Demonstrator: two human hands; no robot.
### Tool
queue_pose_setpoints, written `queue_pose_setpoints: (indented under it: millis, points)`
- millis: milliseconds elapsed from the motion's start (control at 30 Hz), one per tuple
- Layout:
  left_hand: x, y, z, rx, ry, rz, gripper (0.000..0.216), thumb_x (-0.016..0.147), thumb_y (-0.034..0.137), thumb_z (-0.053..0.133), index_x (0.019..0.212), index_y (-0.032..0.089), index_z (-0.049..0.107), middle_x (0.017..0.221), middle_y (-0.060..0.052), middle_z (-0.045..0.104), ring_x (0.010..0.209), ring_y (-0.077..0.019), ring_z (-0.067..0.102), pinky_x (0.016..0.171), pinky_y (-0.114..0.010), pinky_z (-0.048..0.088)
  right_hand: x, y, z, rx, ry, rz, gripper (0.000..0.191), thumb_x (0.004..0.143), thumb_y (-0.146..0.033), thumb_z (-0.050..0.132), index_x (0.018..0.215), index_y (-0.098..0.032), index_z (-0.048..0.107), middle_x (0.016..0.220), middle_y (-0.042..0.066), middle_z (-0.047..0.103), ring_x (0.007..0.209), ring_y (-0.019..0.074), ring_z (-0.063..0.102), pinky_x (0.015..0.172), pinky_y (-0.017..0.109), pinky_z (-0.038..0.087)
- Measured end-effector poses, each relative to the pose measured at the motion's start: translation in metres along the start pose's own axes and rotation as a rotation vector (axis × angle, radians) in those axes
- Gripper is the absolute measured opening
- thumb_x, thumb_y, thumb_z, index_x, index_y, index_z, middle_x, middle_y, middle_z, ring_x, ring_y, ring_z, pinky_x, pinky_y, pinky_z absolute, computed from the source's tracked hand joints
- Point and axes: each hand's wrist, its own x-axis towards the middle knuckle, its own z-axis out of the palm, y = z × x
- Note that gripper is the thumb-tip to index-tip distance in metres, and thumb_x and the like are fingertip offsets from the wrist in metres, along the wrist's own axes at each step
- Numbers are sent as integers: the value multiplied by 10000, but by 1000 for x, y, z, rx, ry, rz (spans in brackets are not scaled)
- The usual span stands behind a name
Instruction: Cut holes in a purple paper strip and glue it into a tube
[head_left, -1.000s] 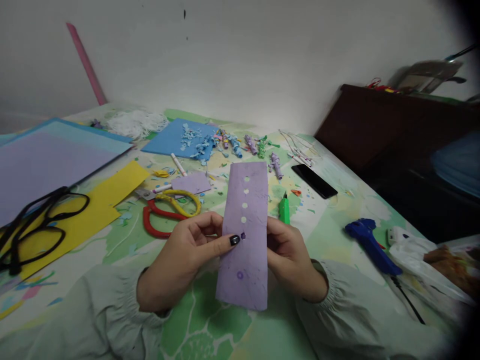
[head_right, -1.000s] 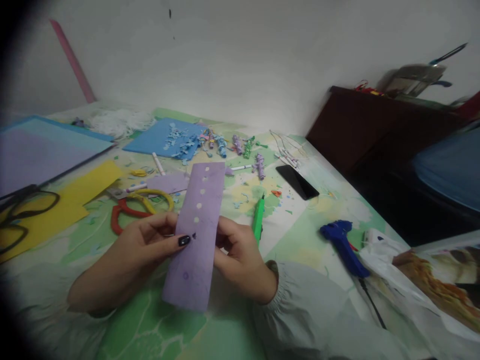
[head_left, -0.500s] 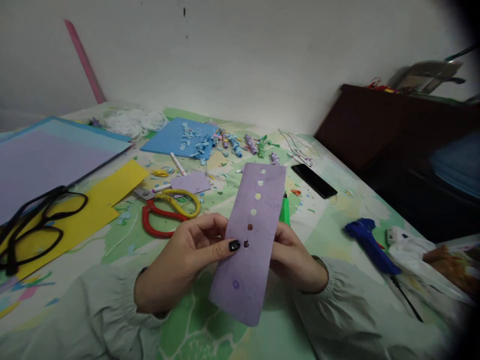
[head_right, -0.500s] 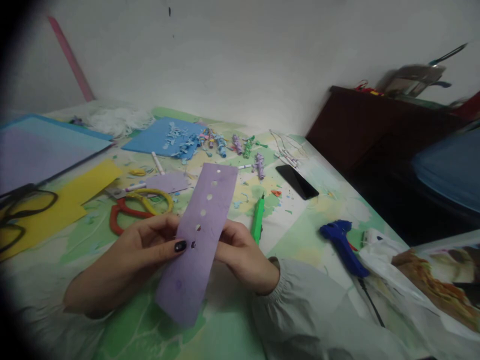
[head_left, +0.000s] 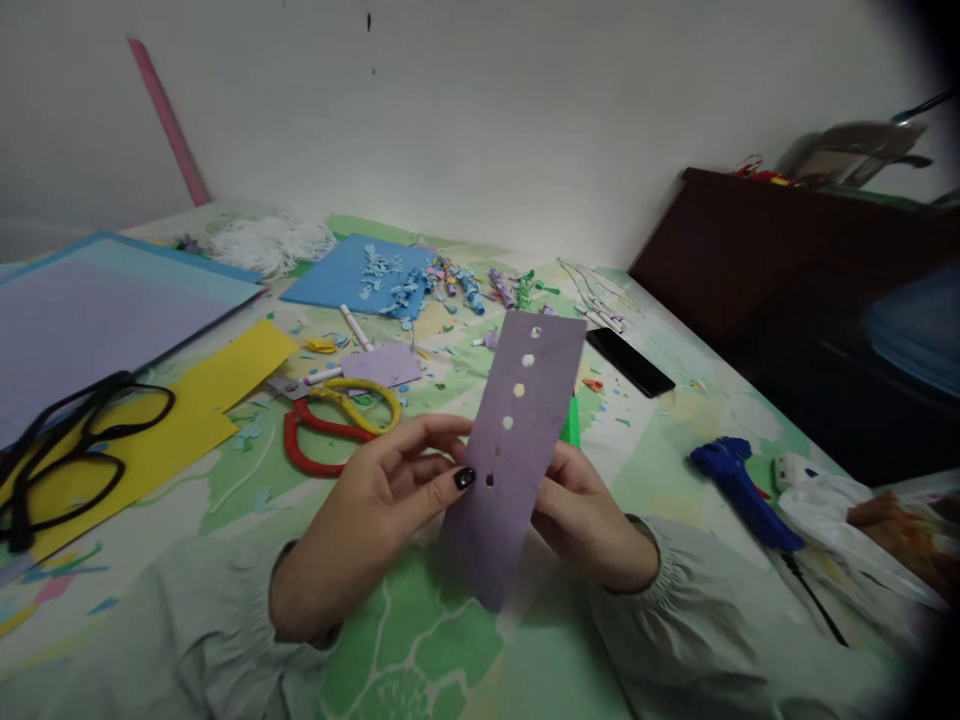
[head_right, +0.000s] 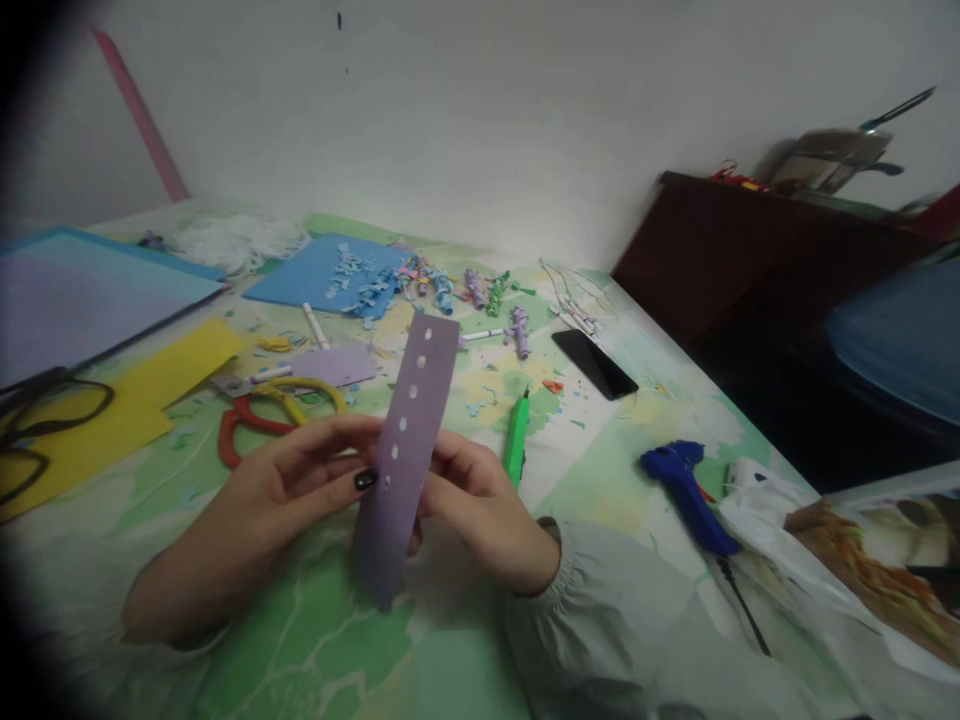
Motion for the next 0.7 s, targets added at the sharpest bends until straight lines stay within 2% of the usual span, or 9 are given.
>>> queue_pose_setpoints:
  millis: [67,100,167,233,300,400,500,700]
  points:
    - [-2,1,1,162,78,112,335,820,283,653,1152,247,629,1156,-78,628,1029,-234,617,847,-332,521,-2,-2,2,-109,44,-102,122,889,-317,573,908,-199,596,632,-16,604,490,93,551,485,224,466]
    - [-4,2,1,237,74,161,317,843,283,621,1159,258,634,1204,-75,608,1094,-239,586,894,-334,501,-4,-3,5,-188,91,-157,99,893,-289,562,878,-193,580,618,-19,589,493,94,553,480,220,459]
    - [-10,5,2,327,-25,209,289,868,305,580,1144,274,659,1218,-62,615,1142,-241,559,951,-330,467,-8,-5,9,-368,204,-259,71,884,-235,559,831,-188,559,616,-24,559,495,88,542,463,208,440]
    - [-15,7,4,372,-118,213,332,819,332,646,1149,297,658,1169,-40,660,1081,-239,596,935,-315,471,-12,-6,13,-517,273,-331,41,870,-192,557,829,-191,557,639,-28,545,492,74,519,453,197,423]
    - [-18,8,7,444,-125,234,373,767,325,707,1137,305,662,1094,-24,697,988,-234,633,883,-298,485,-14,-6,15,-628,279,-367,37,861,-164,555,840,-195,558,662,-26,557,514,71,520,472,193,429]
    - [-17,11,9,546,-63,268,168,847,301,604,962,245,713,853,-21,720,749,-191,648,696,-255,498,-15,-5,15,-722,259,-380,44,864,-162,550,845,-201,552,620,-40,552,510,71,521,463,181,413]
    - [-14,14,10,605,-35,276,251,894,300,501,746,194,673,636,-7,648,561,-152,577,528,-230,440,-13,-4,14,-769,261,-379,37,868,-186,543,836,-205,546,577,-52,527,468,69,491,418,179,375]
    - [-14,14,9,720,-30,290,297,884,308,464,658,172,601,564,-7,593,507,-136,529,485,-227,380,-12,-3,13,-847,247,-339,20,863,-196,535,846,-207,533,579,-56,519,467,65,474,436,175,373]
